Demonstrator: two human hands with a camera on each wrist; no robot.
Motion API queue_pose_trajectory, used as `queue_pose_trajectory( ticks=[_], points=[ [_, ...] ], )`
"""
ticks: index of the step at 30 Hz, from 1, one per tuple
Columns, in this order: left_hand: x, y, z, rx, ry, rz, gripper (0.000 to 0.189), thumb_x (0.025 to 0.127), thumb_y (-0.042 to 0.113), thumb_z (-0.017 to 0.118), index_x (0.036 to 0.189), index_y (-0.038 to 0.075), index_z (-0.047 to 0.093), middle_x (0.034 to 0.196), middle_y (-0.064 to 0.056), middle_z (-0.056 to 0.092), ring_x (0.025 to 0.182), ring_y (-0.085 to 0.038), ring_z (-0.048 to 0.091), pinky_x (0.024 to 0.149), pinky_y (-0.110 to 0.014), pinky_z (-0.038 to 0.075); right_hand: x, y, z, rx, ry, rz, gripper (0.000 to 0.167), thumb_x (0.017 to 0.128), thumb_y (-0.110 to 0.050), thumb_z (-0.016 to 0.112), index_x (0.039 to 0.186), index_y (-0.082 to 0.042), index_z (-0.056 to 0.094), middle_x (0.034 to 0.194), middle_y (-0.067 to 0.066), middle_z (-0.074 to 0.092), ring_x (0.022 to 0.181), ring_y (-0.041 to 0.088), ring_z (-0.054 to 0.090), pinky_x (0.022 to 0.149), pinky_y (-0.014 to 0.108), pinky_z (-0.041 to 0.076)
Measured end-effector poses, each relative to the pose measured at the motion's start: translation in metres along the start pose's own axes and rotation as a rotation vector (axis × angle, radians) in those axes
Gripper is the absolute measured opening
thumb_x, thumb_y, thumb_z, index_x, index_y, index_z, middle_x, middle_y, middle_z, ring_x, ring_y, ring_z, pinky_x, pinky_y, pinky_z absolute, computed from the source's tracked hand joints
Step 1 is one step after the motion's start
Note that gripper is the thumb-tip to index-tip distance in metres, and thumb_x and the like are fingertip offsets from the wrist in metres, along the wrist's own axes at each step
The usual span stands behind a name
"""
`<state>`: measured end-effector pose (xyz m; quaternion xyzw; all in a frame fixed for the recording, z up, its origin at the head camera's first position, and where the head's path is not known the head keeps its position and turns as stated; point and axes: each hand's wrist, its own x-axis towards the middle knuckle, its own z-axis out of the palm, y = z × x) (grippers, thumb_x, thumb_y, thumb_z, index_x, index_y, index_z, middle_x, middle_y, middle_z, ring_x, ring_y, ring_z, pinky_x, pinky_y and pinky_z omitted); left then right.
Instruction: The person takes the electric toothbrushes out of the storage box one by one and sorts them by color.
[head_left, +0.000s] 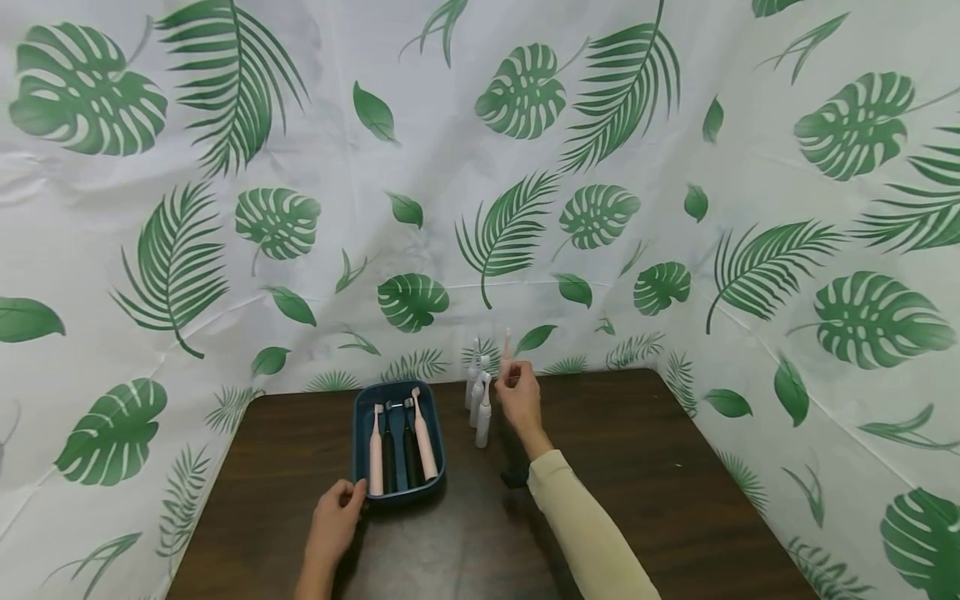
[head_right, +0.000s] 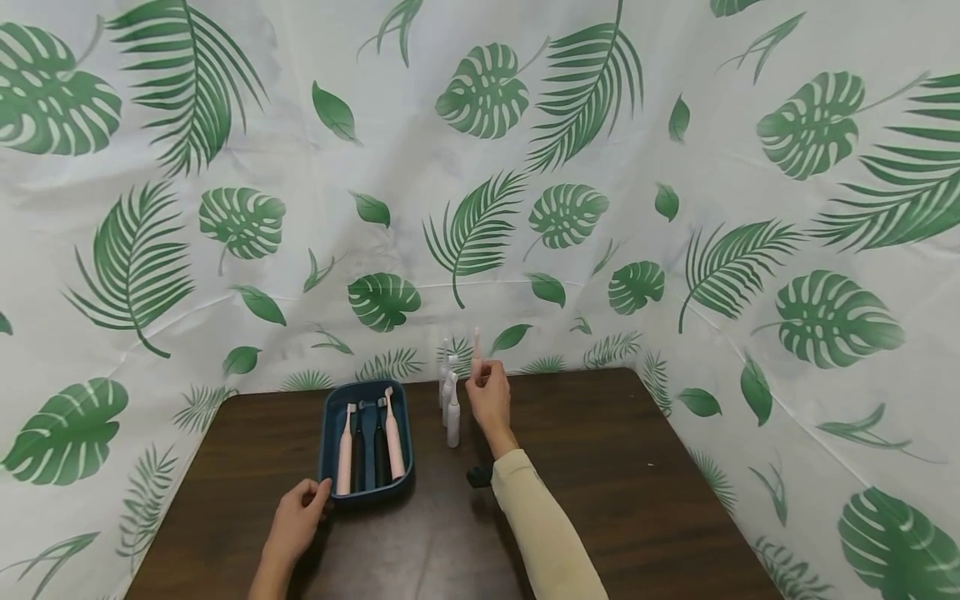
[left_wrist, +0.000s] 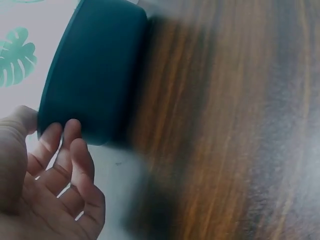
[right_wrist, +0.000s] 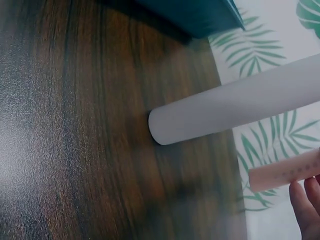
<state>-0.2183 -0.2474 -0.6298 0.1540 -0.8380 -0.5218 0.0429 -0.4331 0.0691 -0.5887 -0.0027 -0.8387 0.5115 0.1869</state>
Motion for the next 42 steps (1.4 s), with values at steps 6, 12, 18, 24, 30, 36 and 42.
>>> queue_pose_trajectory(
  ticks=[6,12,18,24,30,36,42],
  points=[
    [-0.001,0.003,0.0,-0.001,0.003,0.004,0.035,0.11,0.033,0.061,0.088,0.006,0.063,0.082,-0.005,0.069,0.072,-0.014,0.059,0.065,-0.03,0.046,0.001,0.003,0.006,0.012,0.011,-0.016,0.028,0.095,-0.011,0.072,0.119,-0.005,0.06,0.111,0.016,0.071,0.103,0.031,0.071,0.088,0.047,0.058],
    [-0.001,0.002,0.002,0.007,-0.02,-0.036,0.036,0.112,0.035,0.058,0.091,0.005,0.063,0.086,-0.005,0.07,0.076,-0.015,0.059,0.066,-0.03,0.046,0.0,0.007,0.008,0.01,0.018,0.002,0.03,0.094,-0.011,0.073,0.12,-0.004,0.06,0.113,0.017,0.071,0.105,0.033,0.071,0.093,0.052,0.057],
    [0.004,-0.001,0.001,0.017,-0.024,-0.054,0.037,0.112,0.037,0.056,0.094,0.005,0.064,0.091,-0.007,0.071,0.079,-0.016,0.061,0.068,-0.032,0.047,0.0,0.015,0.013,0.008,0.019,0.007,0.03,0.095,-0.012,0.074,0.122,-0.005,0.06,0.115,0.017,0.07,0.107,0.033,0.071,0.094,0.052,0.057],
    [0.007,-0.002,0.001,0.015,-0.034,-0.056,0.039,0.112,0.04,0.055,0.096,0.006,0.064,0.092,-0.007,0.07,0.08,-0.017,0.061,0.069,-0.034,0.046,-0.003,0.022,0.014,-0.002,0.006,0.037,0.03,0.095,-0.011,0.075,0.121,-0.007,0.06,0.115,0.016,0.07,0.11,0.033,0.07,0.096,0.051,0.057],
    [0.007,-0.002,0.002,0.015,-0.039,-0.077,0.037,0.112,0.039,0.055,0.096,0.006,0.064,0.093,-0.007,0.069,0.08,-0.018,0.06,0.068,-0.033,0.045,-0.003,0.026,0.016,-0.015,-0.011,0.031,0.032,0.094,-0.01,0.075,0.121,-0.006,0.058,0.114,0.016,0.068,0.107,0.033,0.068,0.095,0.05,0.055],
    [0.008,-0.001,0.002,0.014,-0.051,-0.097,0.038,0.112,0.04,0.054,0.098,0.006,0.063,0.096,-0.009,0.068,0.083,-0.02,0.06,0.069,-0.034,0.045,-0.001,0.029,0.016,-0.015,-0.007,0.034,0.033,0.094,-0.012,0.073,0.122,-0.007,0.057,0.114,0.015,0.068,0.107,0.031,0.068,0.096,0.049,0.055],
    [0.007,-0.001,0.002,0.018,-0.032,-0.068,0.038,0.113,0.038,0.054,0.096,0.006,0.063,0.091,-0.007,0.067,0.079,-0.018,0.057,0.068,-0.033,0.044,-0.002,0.033,0.014,-0.002,-0.029,0.027,0.035,0.093,-0.013,0.072,0.124,-0.005,0.056,0.119,0.019,0.067,0.113,0.037,0.068,0.101,0.055,0.054]
  ],
)
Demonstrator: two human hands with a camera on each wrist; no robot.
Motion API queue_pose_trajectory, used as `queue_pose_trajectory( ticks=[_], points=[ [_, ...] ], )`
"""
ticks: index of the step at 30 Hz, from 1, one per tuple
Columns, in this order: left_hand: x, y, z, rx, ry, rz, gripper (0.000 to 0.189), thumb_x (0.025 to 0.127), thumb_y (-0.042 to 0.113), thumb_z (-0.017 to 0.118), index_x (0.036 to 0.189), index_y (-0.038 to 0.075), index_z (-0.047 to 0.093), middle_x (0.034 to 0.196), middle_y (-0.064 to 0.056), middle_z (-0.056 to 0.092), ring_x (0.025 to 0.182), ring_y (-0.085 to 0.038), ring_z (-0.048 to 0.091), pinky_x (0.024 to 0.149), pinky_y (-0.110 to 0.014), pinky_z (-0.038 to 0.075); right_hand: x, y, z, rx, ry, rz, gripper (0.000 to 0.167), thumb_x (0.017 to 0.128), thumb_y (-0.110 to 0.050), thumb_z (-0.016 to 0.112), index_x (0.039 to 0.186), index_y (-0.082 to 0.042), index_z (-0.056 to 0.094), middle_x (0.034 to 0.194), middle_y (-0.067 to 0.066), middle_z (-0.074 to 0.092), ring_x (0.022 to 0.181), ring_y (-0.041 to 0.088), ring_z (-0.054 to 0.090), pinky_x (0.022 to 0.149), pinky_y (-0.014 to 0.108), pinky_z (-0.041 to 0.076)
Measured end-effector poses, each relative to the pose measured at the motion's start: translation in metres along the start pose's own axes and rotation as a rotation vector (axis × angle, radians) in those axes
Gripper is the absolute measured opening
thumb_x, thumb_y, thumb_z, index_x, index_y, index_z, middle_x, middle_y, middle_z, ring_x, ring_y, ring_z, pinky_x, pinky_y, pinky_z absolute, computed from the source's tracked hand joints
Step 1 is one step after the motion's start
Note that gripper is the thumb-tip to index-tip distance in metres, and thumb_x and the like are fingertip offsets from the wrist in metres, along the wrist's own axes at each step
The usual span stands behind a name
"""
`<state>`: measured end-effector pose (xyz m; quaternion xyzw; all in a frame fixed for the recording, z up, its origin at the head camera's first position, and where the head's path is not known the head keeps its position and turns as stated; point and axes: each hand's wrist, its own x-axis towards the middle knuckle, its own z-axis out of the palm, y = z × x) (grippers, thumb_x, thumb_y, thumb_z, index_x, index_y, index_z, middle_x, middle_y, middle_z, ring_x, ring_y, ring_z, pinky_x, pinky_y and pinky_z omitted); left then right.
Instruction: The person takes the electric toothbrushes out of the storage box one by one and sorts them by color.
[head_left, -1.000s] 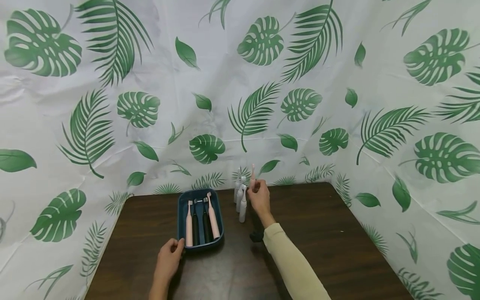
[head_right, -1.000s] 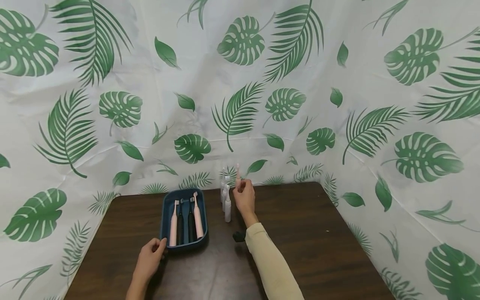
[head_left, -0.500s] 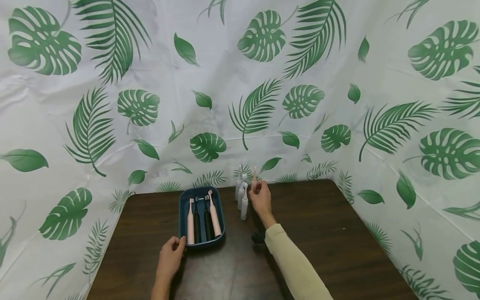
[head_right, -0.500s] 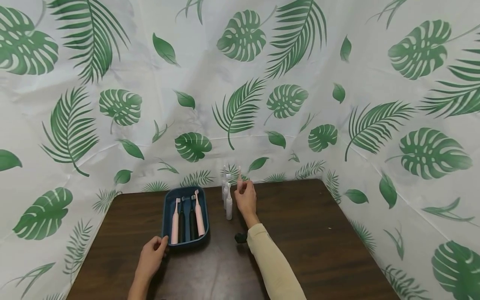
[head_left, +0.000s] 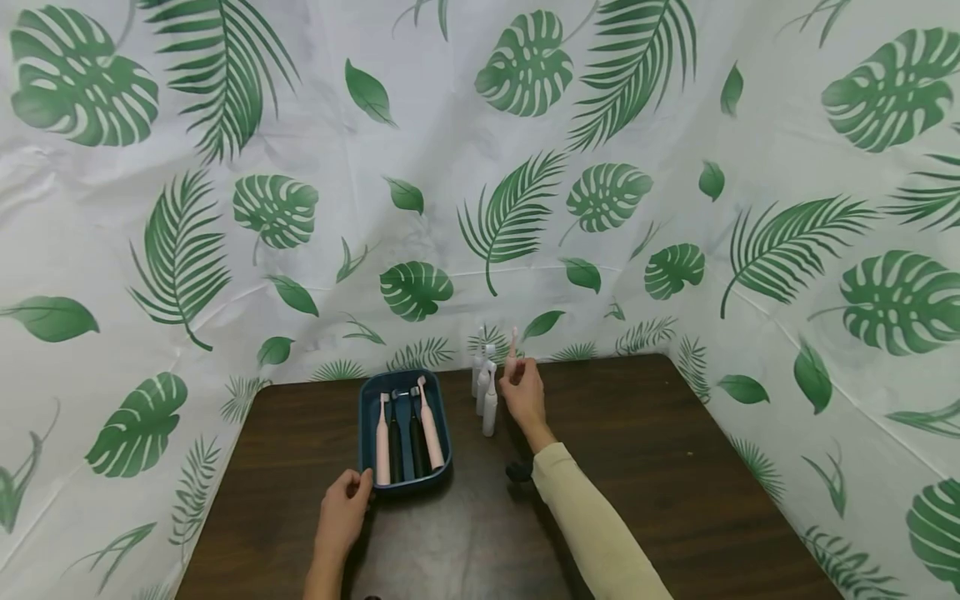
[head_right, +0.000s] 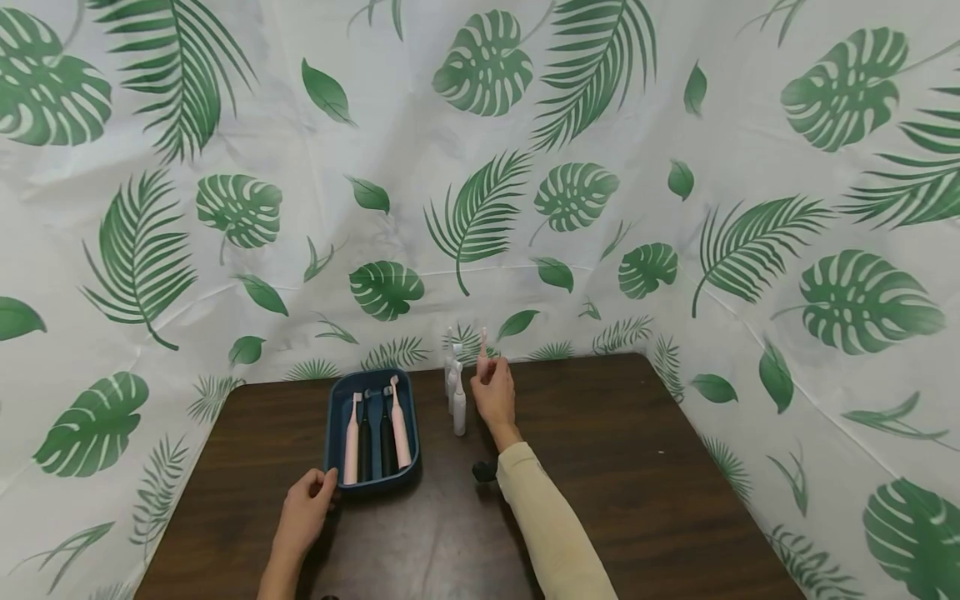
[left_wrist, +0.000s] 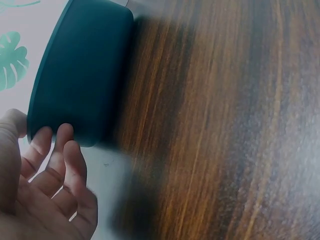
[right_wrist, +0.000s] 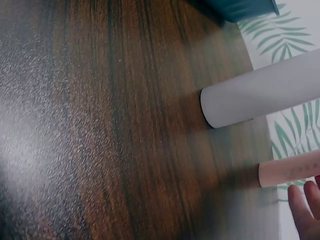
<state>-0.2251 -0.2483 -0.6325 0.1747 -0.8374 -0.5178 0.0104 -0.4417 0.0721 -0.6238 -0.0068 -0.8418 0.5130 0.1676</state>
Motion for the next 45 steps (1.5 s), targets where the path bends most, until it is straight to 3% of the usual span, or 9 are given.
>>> queue_pose_trajectory(
  ticks=[4,11,18,25,29,33,36,39,45],
  points=[
    [-0.001,0.002,0.001,0.012,0.01,0.023,0.038,0.112,0.039,0.055,0.095,0.006,0.064,0.087,-0.005,0.064,0.077,-0.018,0.054,0.067,-0.033,0.042,0.001,0.016,-0.006,-0.032,-0.022,-0.03,0.042,0.091,-0.019,0.071,0.127,-0.004,0.055,0.123,0.02,0.066,0.117,0.037,0.066,0.102,0.053,0.053],
    [0.0,0.006,0.001,0.022,0.037,0.027,0.038,0.113,0.039,0.054,0.095,0.007,0.064,0.088,-0.005,0.064,0.076,-0.019,0.052,0.067,-0.033,0.04,-0.012,0.0,-0.028,-0.155,-0.123,0.15,0.049,0.095,-0.015,0.07,0.135,0.002,0.049,0.135,0.03,0.058,0.124,0.048,0.059,0.106,0.062,0.047],
    [-0.001,0.011,-0.001,0.025,0.027,0.03,0.039,0.113,0.042,0.053,0.098,0.008,0.064,0.088,-0.006,0.062,0.076,-0.02,0.053,0.066,-0.034,0.04,-0.035,-0.013,-0.043,-0.247,-0.12,0.212,0.037,0.099,-0.025,0.066,0.129,-0.007,0.054,0.122,0.016,0.069,0.108,0.038,0.067,0.092,0.059,0.051],
    [-0.002,0.011,-0.001,0.03,0.024,-0.01,0.038,0.112,0.041,0.05,0.098,0.008,0.062,0.087,-0.005,0.064,0.075,-0.02,0.054,0.065,-0.035,0.039,-0.066,-0.023,-0.045,-0.384,-0.265,0.237,0.025,0.102,-0.039,0.066,0.112,-0.016,0.067,0.105,0.005,0.073,0.092,0.029,0.069,0.081,0.056,0.051],
    [-0.003,0.009,0.0,0.018,0.011,-0.012,0.036,0.112,0.04,0.05,0.098,0.008,0.06,0.081,-0.003,0.06,0.071,-0.02,0.053,0.062,-0.035,0.037,-0.079,-0.031,-0.05,-0.382,-0.387,0.252,0.026,0.103,-0.038,0.064,0.105,-0.013,0.073,0.089,0.003,0.076,0.079,0.022,0.068,0.076,0.049,0.05],
    [-0.006,0.006,0.0,0.012,0.009,-0.024,0.035,0.112,0.039,0.05,0.098,0.008,0.058,0.077,-0.003,0.056,0.07,-0.02,0.053,0.061,-0.034,0.037,-0.092,-0.044,-0.051,-0.332,-0.571,0.217,0.032,0.103,-0.032,0.062,0.089,-0.007,0.077,0.069,-0.001,0.075,0.061,0.014,0.065,0.067,0.035,0.049],
    [-0.008,0.006,-0.001,0.012,0.015,-0.023,0.036,0.112,0.039,0.05,0.098,0.008,0.059,0.08,-0.002,0.062,0.071,-0.019,0.055,0.062,-0.034,0.038,-0.102,-0.058,-0.046,-0.308,-0.645,0.166,0.036,0.1,-0.029,0.062,0.078,-0.005,0.077,0.059,-0.004,0.07,0.054,0.01,0.06,0.058,0.028,0.045],
    [-0.01,0.005,0.0,0.017,0.021,-0.013,0.036,0.112,0.04,0.051,0.097,0.009,0.06,0.079,-0.001,0.062,0.071,-0.018,0.056,0.062,-0.034,0.039,-0.111,-0.075,-0.037,-0.31,-0.636,0.101,0.035,0.097,-0.033,0.064,0.074,-0.009,0.072,0.059,-0.008,0.064,0.055,0.011,0.055,0.055,0.03,0.041],
    [-0.008,0.002,0.0,0.012,0.011,0.006,0.036,0.112,0.039,0.05,0.097,0.007,0.059,0.069,0.001,0.051,0.067,-0.017,0.056,0.058,-0.033,0.038,-0.123,-0.114,-0.015,-0.349,-0.553,-0.051,0.021,0.097,-0.037,0.071,0.093,-0.016,0.072,0.084,-0.003,0.068,0.071,0.015,0.059,0.063,0.037,0.048]
  ],
)
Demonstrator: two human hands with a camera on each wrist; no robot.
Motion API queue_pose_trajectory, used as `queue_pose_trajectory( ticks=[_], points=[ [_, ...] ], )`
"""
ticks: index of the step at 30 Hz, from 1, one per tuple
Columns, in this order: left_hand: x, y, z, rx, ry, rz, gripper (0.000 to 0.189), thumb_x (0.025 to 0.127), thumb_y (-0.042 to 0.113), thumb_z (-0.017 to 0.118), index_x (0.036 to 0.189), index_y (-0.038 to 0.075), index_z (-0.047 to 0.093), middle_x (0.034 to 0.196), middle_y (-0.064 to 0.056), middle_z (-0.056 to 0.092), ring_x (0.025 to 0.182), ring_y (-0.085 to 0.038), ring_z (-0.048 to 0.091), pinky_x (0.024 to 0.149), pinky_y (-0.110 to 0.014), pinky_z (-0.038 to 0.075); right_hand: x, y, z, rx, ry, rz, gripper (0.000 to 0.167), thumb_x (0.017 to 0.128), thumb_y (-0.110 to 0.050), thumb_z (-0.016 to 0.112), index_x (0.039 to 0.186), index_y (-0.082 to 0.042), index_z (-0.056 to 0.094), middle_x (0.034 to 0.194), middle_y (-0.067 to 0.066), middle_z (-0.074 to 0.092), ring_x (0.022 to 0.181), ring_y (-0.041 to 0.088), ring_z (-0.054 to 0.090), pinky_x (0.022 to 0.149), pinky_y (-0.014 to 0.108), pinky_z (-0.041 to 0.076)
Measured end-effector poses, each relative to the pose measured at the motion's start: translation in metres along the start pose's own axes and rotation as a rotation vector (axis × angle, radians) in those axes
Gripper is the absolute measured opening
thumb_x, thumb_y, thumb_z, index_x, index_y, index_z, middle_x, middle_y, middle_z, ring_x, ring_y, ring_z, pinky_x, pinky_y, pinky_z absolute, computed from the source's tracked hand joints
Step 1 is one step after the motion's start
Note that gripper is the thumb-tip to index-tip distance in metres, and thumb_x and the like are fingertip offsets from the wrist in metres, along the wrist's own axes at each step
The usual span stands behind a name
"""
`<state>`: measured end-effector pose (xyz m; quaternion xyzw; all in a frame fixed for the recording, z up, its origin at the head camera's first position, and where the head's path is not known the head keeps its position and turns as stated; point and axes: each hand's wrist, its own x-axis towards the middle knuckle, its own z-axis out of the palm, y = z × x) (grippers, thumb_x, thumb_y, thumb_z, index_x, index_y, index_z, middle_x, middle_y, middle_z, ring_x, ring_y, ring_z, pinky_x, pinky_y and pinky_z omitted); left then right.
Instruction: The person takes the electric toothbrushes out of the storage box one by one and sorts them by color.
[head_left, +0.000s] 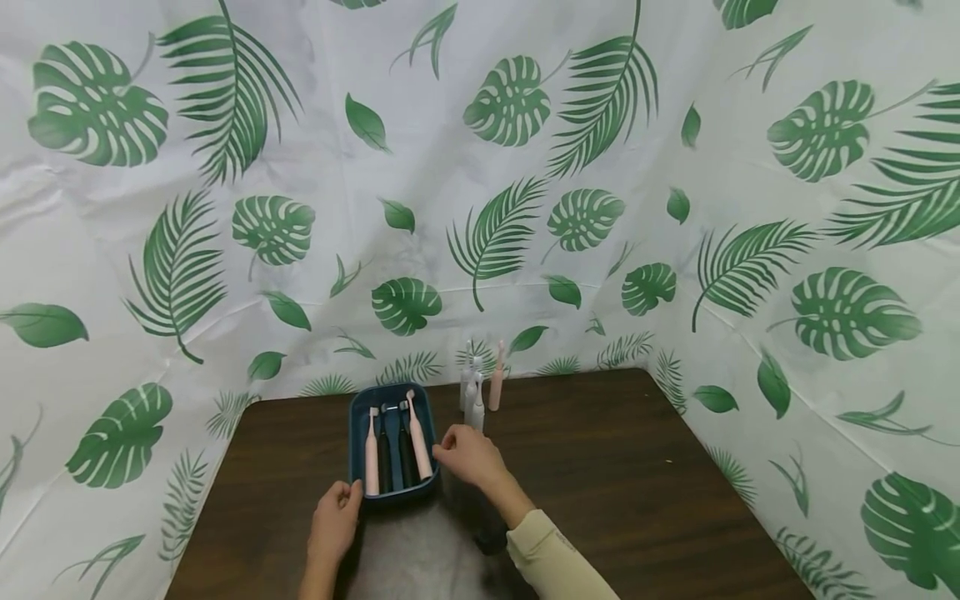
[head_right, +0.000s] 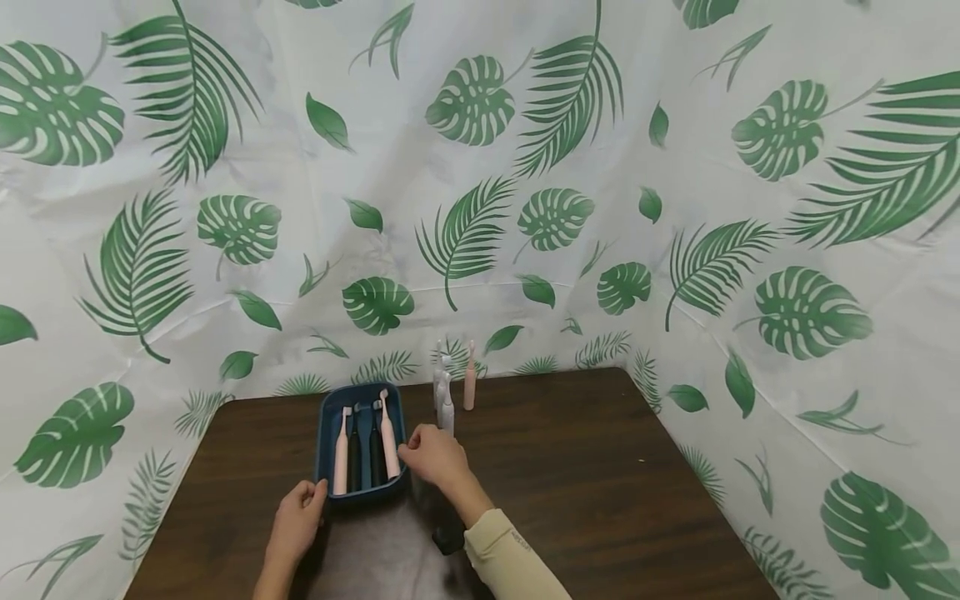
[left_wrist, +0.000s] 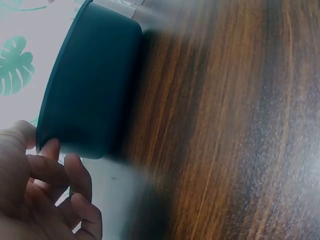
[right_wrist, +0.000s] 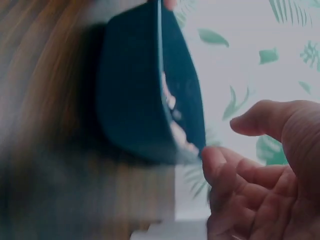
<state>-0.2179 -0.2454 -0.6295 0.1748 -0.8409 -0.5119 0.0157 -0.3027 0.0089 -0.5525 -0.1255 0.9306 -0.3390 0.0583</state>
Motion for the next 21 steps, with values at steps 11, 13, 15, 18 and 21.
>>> queue_pose_trajectory(
  ticks=[11,13,15,18,21],
  points=[
    [0.0,0.004,0.003,0.006,0.024,-0.011,0.037,0.112,0.041,0.051,0.097,0.009,0.062,0.083,-0.001,0.071,0.072,-0.017,0.058,0.063,-0.035,0.04,0.021,-0.048,0.019,-0.264,0.017,-0.055,0.026,0.097,-0.032,0.075,0.109,-0.009,0.073,0.08,0.001,0.067,0.063,0.017,0.058,0.055,0.037,0.048],
    [0.001,0.003,0.004,0.009,0.02,-0.016,0.037,0.112,0.041,0.051,0.097,0.009,0.062,0.084,-0.001,0.071,0.073,-0.017,0.059,0.064,-0.035,0.04,0.025,-0.053,0.022,-0.322,0.028,-0.032,0.025,0.097,-0.032,0.076,0.107,-0.01,0.072,0.079,0.001,0.065,0.063,0.019,0.059,0.055,0.039,0.05],
    [0.001,0.003,0.005,0.007,0.012,-0.017,0.037,0.112,0.041,0.051,0.096,0.009,0.062,0.085,-0.001,0.072,0.074,-0.016,0.059,0.064,-0.034,0.04,0.029,-0.056,0.025,-0.37,0.038,-0.012,0.024,0.096,-0.032,0.077,0.104,-0.01,0.07,0.079,0.002,0.065,0.064,0.02,0.06,0.056,0.04,0.051],
    [0.0,0.001,0.004,-0.004,0.007,-0.018,0.037,0.112,0.04,0.051,0.096,0.008,0.061,0.083,-0.002,0.07,0.073,-0.016,0.059,0.064,-0.034,0.04,0.032,-0.06,0.031,-0.409,0.037,0.005,0.024,0.095,-0.03,0.078,0.105,-0.01,0.07,0.084,0.004,0.068,0.069,0.023,0.064,0.061,0.042,0.054],
    [-0.002,0.0,0.003,-0.012,0.004,-0.021,0.037,0.112,0.04,0.051,0.098,0.008,0.061,0.078,-0.002,0.064,0.071,-0.017,0.057,0.062,-0.033,0.039,0.033,-0.061,0.039,-0.455,0.036,-0.004,0.025,0.094,-0.029,0.079,0.108,-0.009,0.072,0.089,0.006,0.071,0.074,0.026,0.067,0.066,0.043,0.056]
  ],
)
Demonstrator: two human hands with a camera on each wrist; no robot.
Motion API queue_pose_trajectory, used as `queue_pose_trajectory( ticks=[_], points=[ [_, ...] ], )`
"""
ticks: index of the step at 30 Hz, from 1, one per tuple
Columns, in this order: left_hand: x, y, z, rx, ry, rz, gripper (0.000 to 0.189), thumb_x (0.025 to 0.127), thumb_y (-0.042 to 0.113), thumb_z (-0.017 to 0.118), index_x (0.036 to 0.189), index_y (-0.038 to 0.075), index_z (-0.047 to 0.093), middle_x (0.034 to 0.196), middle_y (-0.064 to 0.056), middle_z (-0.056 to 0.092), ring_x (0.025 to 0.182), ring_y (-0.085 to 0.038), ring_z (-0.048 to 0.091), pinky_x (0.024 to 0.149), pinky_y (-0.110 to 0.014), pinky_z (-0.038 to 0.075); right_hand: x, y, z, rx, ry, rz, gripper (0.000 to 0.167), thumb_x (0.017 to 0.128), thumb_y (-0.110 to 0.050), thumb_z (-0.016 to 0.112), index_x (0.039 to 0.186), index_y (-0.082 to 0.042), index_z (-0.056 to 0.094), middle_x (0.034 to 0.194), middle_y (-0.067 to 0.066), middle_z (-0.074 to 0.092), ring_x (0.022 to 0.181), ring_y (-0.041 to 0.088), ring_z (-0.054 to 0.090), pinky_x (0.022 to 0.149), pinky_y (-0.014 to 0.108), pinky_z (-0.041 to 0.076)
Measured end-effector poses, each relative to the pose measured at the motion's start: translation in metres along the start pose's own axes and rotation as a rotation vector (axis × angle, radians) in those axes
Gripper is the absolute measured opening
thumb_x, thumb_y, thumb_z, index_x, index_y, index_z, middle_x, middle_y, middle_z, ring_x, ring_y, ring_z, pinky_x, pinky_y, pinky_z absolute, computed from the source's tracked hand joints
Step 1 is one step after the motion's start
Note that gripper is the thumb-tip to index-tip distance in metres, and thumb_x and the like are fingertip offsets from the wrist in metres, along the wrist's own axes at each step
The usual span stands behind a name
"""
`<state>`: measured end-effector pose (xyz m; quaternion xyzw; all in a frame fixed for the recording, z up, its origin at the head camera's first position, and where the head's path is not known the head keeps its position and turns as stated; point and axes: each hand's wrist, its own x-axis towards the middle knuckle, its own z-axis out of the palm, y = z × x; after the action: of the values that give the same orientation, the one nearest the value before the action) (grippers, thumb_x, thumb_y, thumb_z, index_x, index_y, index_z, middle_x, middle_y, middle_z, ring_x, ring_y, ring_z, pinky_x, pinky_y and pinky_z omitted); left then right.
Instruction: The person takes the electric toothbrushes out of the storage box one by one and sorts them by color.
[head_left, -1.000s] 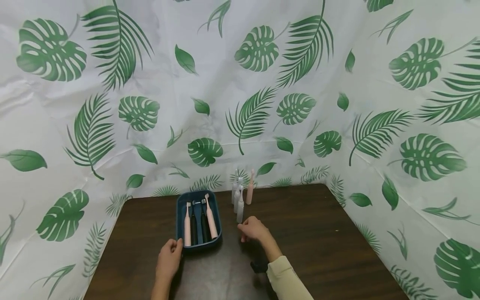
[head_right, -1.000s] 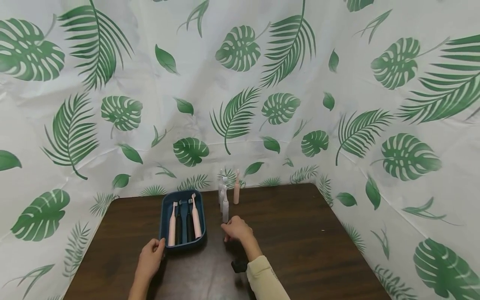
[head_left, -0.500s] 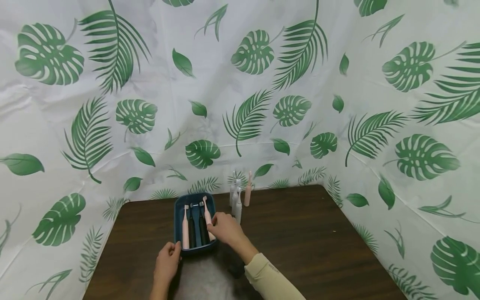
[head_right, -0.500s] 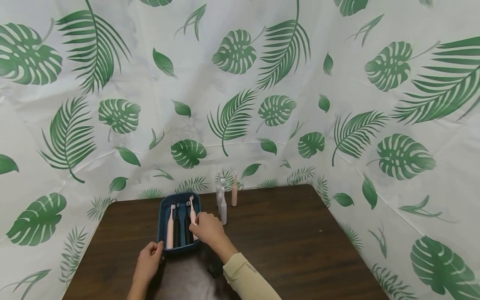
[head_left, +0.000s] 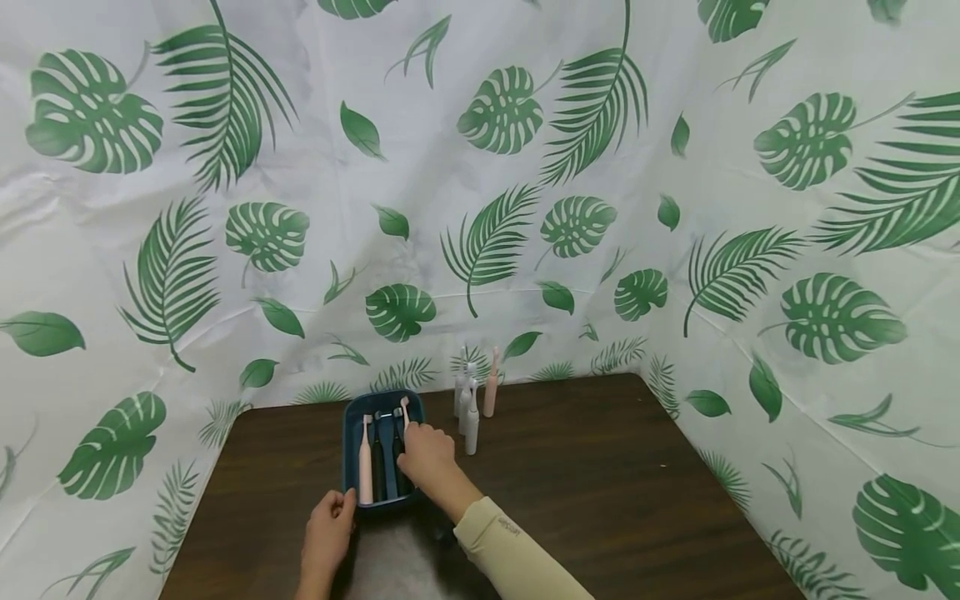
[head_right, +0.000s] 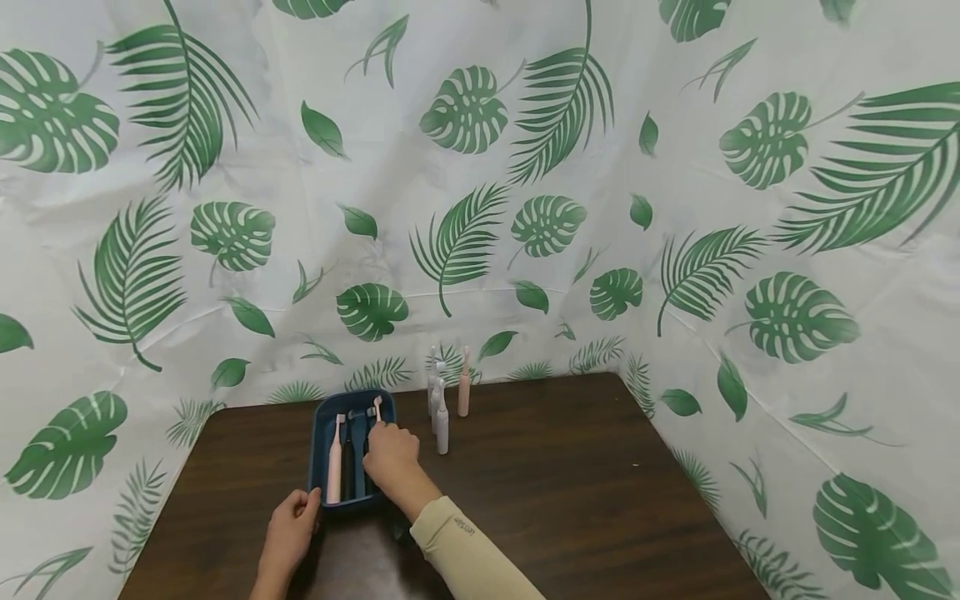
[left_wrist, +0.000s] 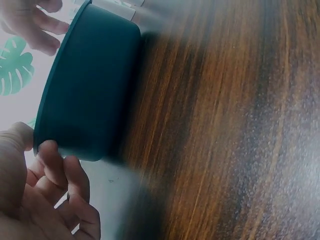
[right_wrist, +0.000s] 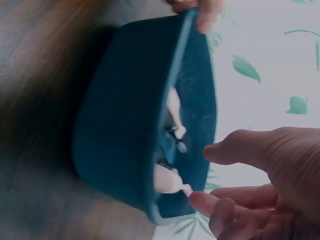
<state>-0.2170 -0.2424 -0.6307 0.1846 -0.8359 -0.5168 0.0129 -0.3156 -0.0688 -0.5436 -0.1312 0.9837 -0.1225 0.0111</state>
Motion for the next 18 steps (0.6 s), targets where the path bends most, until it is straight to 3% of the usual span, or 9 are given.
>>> queue_pose_trajectory(
  ticks=[6,13,18],
  points=[
    [-0.002,-0.002,-0.003,-0.008,-0.026,0.001,0.04,0.112,0.043,0.05,0.1,0.007,0.061,0.071,0.002,0.056,0.069,-0.016,0.057,0.06,-0.032,0.039,-0.003,-0.003,0.013,-0.063,0.006,0.018,0.022,0.093,-0.026,0.08,0.104,-0.009,0.073,0.09,0.007,0.071,0.074,0.026,0.069,0.065,0.042,0.057],
    [0.0,-0.003,-0.003,-0.022,-0.01,0.021,0.038,0.112,0.04,0.052,0.099,0.006,0.061,0.067,0.003,0.053,0.067,-0.016,0.057,0.059,-0.03,0.04,-0.002,-0.005,0.018,-0.138,0.022,0.019,0.023,0.094,-0.027,0.079,0.108,-0.009,0.077,0.092,0.007,0.072,0.074,0.024,0.068,0.065,0.041,0.058],
    [0.001,-0.003,-0.003,-0.017,-0.009,0.031,0.037,0.112,0.039,0.052,0.097,0.006,0.061,0.065,0.003,0.053,0.066,-0.016,0.057,0.057,-0.03,0.039,0.002,-0.007,0.023,-0.191,-0.02,0.028,0.022,0.095,-0.031,0.08,0.106,-0.013,0.078,0.09,0.005,0.073,0.073,0.022,0.068,0.065,0.04,0.058]
  ],
)
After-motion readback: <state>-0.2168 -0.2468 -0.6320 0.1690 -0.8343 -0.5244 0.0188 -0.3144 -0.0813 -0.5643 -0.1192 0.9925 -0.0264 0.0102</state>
